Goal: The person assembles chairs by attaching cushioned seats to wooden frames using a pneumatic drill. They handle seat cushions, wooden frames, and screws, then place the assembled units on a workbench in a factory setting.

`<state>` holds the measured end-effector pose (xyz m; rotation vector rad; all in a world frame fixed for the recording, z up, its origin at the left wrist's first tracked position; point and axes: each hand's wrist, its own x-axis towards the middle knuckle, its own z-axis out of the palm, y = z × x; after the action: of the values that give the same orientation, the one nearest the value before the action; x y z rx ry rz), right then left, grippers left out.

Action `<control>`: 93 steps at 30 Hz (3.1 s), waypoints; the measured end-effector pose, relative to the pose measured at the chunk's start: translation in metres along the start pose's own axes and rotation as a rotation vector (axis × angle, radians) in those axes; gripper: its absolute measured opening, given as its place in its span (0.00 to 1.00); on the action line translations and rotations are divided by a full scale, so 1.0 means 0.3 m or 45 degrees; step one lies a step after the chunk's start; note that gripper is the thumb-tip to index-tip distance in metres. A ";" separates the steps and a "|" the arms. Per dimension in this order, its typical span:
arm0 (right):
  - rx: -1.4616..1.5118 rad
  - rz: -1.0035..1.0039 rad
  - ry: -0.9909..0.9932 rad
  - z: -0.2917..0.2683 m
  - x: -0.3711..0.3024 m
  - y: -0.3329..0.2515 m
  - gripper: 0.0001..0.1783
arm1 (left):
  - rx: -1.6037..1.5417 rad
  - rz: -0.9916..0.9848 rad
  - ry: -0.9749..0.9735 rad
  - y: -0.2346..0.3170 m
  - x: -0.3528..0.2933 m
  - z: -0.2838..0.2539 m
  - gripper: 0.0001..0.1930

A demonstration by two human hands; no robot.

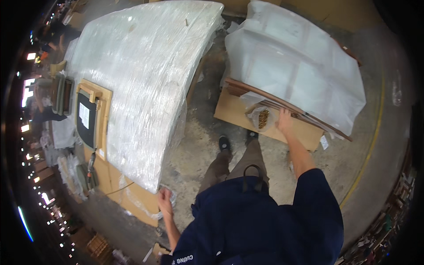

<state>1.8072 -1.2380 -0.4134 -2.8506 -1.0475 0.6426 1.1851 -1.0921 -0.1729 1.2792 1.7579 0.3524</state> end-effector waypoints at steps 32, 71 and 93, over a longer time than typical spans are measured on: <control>0.635 -0.274 -0.809 -1.078 -0.011 -0.478 0.22 | -0.237 -0.037 -0.296 0.334 0.049 0.457 0.24; 0.363 -0.099 -0.265 -0.281 0.056 -0.711 0.23 | 0.606 0.451 0.159 0.457 0.823 0.155 0.42; 0.146 -0.062 -0.275 0.158 0.777 -0.245 0.18 | 1.232 0.186 0.167 0.586 0.873 0.417 0.30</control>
<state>1.9037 -1.0399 -0.5295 -2.6953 -1.0643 0.9902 1.3770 -0.8242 -0.2535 2.0866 2.0218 -0.4153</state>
